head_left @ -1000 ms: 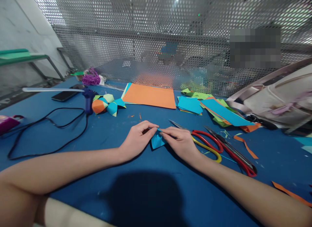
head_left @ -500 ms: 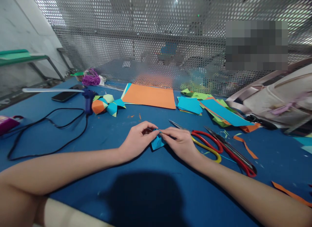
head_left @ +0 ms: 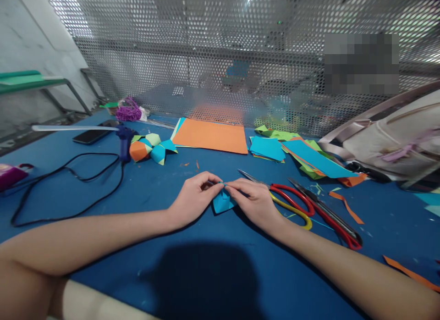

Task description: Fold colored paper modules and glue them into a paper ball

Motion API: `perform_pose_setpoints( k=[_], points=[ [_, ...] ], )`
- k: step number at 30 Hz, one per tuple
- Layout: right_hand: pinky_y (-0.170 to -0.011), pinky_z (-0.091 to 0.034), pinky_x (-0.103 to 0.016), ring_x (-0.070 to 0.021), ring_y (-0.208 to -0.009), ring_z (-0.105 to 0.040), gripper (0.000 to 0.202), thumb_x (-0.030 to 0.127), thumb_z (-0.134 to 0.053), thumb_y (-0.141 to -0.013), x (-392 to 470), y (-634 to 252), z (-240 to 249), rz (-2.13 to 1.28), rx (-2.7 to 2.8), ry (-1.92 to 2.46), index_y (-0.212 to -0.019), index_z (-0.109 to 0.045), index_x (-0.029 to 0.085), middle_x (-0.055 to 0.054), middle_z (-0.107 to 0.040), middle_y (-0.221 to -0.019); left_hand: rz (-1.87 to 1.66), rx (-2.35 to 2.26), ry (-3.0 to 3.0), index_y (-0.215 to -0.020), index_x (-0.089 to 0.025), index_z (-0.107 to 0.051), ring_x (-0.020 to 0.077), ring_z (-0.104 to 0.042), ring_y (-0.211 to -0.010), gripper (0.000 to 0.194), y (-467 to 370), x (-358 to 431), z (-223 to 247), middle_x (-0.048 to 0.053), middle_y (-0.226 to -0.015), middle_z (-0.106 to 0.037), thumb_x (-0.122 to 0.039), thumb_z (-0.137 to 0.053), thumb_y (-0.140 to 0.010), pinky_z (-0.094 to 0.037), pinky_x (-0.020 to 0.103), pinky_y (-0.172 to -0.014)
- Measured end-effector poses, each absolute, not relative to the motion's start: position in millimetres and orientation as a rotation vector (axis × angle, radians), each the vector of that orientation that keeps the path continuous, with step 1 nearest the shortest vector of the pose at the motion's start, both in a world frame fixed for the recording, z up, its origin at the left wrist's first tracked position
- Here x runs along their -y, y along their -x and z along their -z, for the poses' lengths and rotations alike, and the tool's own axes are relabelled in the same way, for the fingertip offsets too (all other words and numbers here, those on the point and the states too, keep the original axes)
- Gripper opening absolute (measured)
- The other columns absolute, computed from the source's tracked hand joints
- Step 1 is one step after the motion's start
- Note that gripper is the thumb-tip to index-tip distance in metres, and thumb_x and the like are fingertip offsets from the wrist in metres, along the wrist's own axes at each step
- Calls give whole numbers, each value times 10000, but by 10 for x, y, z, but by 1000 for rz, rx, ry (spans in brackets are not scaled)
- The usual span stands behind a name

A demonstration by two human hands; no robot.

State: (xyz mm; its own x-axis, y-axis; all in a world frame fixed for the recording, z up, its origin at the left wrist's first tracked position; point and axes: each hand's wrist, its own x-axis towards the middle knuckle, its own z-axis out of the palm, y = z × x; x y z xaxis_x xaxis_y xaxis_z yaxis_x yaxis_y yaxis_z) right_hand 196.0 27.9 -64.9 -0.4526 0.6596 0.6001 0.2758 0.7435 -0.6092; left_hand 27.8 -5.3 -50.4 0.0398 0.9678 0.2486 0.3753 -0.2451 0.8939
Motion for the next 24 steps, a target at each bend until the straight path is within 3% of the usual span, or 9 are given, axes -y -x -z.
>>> perform_pose_setpoints(
  k=[10,18,24],
  points=[
    [-647,-503,-254,-138,-683,-647,139,156,-575,-846,-285,-1969,668,-493,2051,687,-855,-710,189,-34,-718,-760,-1197,-1371,-1766,-754,-164,-623,118,-554,-673,147,-276,63,474,-5,-716,-618,-266,-543,-822,-448,227,-629],
    [-648,-496,-253,-135,-670,-634,136,198,-563,-857,-288,-1964,664,-543,2027,719,-829,-697,197,-20,-710,-755,-1126,-1353,-1663,-856,-175,-610,102,-546,-636,159,-265,40,508,-20,-759,-629,-310,-531,-831,-452,209,-588],
    [-661,-484,-248,-142,-711,-621,225,219,-469,-887,-261,-1973,581,-664,2024,844,-808,-676,180,-34,-687,-778,-1222,-1413,-1693,-814,-172,-596,109,-546,-679,125,-265,28,478,-9,-783,-605,-269,-519,-830,-456,219,-624]
  ],
)
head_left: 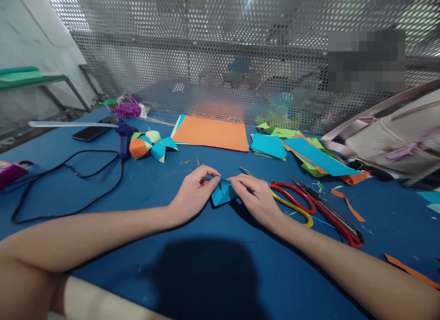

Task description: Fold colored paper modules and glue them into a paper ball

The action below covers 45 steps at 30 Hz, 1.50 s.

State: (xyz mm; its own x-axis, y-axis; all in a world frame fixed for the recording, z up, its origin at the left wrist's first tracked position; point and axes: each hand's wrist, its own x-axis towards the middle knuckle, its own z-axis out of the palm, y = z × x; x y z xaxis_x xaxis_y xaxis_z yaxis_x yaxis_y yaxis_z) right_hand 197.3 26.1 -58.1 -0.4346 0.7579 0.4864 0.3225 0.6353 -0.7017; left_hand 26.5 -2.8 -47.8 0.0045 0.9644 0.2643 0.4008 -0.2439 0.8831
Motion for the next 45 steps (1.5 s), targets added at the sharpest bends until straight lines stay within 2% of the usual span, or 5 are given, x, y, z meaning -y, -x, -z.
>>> perform_pose_setpoints(
  k=[8,22,33,39,45],
  points=[
    [-662,-474,-267,-156,-704,-596,99,171,-562,-778,-280,-1930,615,-620,2053,920,-843,-634,192,-19,-663,-773,-1243,-1414,-1667,-825,-171,-581,109,-542,-679,118,-272,48,465,0,-802,-596,-263,-508,-836,-458,224,-620],
    [-648,-464,-255,-149,-681,-589,70,148,-553,-786,-308,-1935,661,-568,2048,901,-760,-598,195,-8,-649,-724,-1197,-1350,-1827,-832,-162,-586,111,-514,-702,119,-280,26,519,5,-810,-567,-127,-500,-757,-428,237,-634],
    [-661,-459,-260,-147,-689,-583,70,166,-547,-819,-278,-1934,643,-556,2059,840,-794,-607,191,-18,-637,-736,-1150,-1407,-1814,-710,-163,-588,130,-537,-707,64,-277,5,532,5,-747,-604,-161,-542,-755,-412,246,-630],
    [-656,-468,-265,-151,-677,-596,98,166,-532,-833,-290,-1938,648,-493,2043,847,-782,-612,188,-23,-658,-728,-1095,-1471,-1776,-814,-154,-649,122,-541,-621,130,-281,24,493,-1,-704,-633,-208,-543,-763,-437,238,-579],
    [-676,-478,-276,-162,-713,-610,100,163,-525,-841,-297,-1958,654,-463,2054,868,-813,-617,192,-37,-669,-763,-1066,-1429,-1801,-938,-204,-697,183,-637,-918,256,-259,34,474,14,-974,-725,-252,-465,-841,-476,306,-882]
  ],
)
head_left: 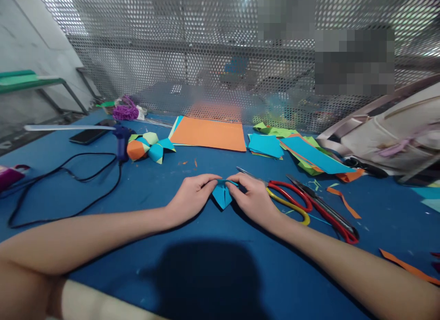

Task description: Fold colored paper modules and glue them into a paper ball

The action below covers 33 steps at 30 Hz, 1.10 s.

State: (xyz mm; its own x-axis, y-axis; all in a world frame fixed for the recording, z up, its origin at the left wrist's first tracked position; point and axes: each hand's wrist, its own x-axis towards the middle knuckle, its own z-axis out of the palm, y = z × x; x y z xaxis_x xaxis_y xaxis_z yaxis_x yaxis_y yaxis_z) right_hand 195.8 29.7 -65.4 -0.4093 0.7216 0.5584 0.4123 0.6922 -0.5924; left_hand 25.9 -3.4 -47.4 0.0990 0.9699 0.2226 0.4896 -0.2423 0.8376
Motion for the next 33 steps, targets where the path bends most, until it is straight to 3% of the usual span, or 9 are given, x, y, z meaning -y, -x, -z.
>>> perform_pose_setpoints(
  k=[5,11,18,25,33],
  points=[
    [-694,-481,-279,-163,-737,-608,115,157,-509,-855,-318,-1978,660,-450,2065,842,-828,-613,197,-37,-660,-778,-986,-1428,-1754,-1020,-196,-687,175,-651,-870,324,-237,45,462,8,-961,-728,-187,-438,-814,-502,305,-845],
    [-715,-482,-273,-157,-743,-610,101,146,-534,-850,-329,-1974,674,-467,2069,836,-843,-627,185,-37,-658,-783,-968,-1458,-1892,-1009,-209,-687,186,-646,-935,299,-208,19,467,15,-1008,-720,-273,-431,-867,-477,301,-888],
    [-624,-470,-237,-137,-672,-610,58,161,-603,-812,-332,-1966,663,-600,1943,925,-774,-642,180,-4,-673,-722,-940,-1420,-1881,-965,-175,-675,170,-655,-791,246,-227,13,442,24,-870,-723,-216,-490,-808,-518,276,-738],
    [-663,-480,-231,-125,-677,-622,78,127,-615,-793,-344,-1957,646,-662,1928,854,-755,-668,171,-4,-696,-734,-935,-1293,-1726,-1060,-138,-623,201,-653,-929,319,-252,-16,397,82,-1025,-704,-267,-558,-776,-520,312,-811],
    [-678,-482,-238,-139,-721,-639,79,174,-617,-798,-340,-1959,614,-752,1870,961,-832,-688,164,-14,-716,-780,-848,-1459,-2009,-1034,-194,-672,174,-643,-931,291,-229,-36,420,25,-1018,-716,-263,-436,-879,-489,278,-854]
  ],
)
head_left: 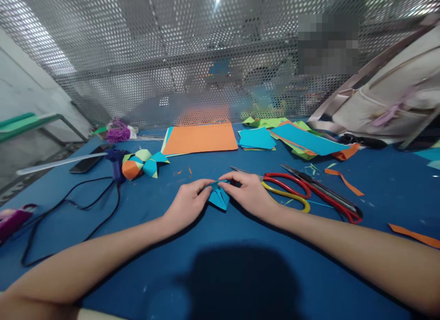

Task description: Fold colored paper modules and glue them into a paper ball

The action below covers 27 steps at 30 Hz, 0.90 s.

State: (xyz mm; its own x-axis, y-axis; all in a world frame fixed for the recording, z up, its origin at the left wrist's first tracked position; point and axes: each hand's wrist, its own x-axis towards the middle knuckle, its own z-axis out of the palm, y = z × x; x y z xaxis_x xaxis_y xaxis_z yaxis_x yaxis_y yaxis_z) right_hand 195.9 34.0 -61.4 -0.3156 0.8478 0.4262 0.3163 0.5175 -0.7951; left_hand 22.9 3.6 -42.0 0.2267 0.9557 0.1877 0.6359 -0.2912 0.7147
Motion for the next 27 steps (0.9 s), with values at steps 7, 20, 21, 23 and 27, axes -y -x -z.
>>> perform_pose_setpoints(
  k=[7,20,21,23,27],
  points=[
    [-680,-476,-228,-132,-721,-638,105,166,-584,-819,-336,-1966,573,-835,1854,962,-782,-682,166,-2,-713,-758,-887,-1507,-2016,-1014,-178,-675,175,-655,-861,272,-232,-16,451,35,-944,-724,-260,-466,-861,-503,280,-810],
    [-641,-440,-248,-129,-686,-557,191,305,-540,-852,-296,-1954,544,-913,1866,956,-948,-599,150,-14,-618,-769,-1186,-1495,-1721,-809,-162,-621,127,-558,-682,182,-253,-71,404,-5,-730,-644,-323,-538,-814,-445,233,-634],
    [-612,-424,-243,-121,-642,-534,169,288,-555,-840,-300,-1946,554,-910,1880,969,-924,-602,149,-1,-598,-725,-1190,-1489,-1697,-807,-163,-608,122,-548,-676,170,-259,-66,408,-9,-725,-631,-318,-539,-812,-437,227,-626],
    [-585,-398,-233,-110,-602,-501,114,247,-557,-835,-309,-1934,571,-891,1909,966,-875,-609,153,18,-567,-672,-1176,-1494,-1656,-789,-165,-573,111,-524,-649,141,-276,-57,409,-21,-699,-601,-301,-539,-805,-416,216,-597],
    [-585,-382,-222,-108,-620,-505,71,196,-557,-833,-320,-1927,589,-844,1902,962,-824,-616,159,18,-581,-678,-1106,-1548,-1640,-707,-179,-483,85,-426,-544,132,-304,-46,395,-64,-592,-467,-268,-533,-791,-346,195,-516]
  ],
)
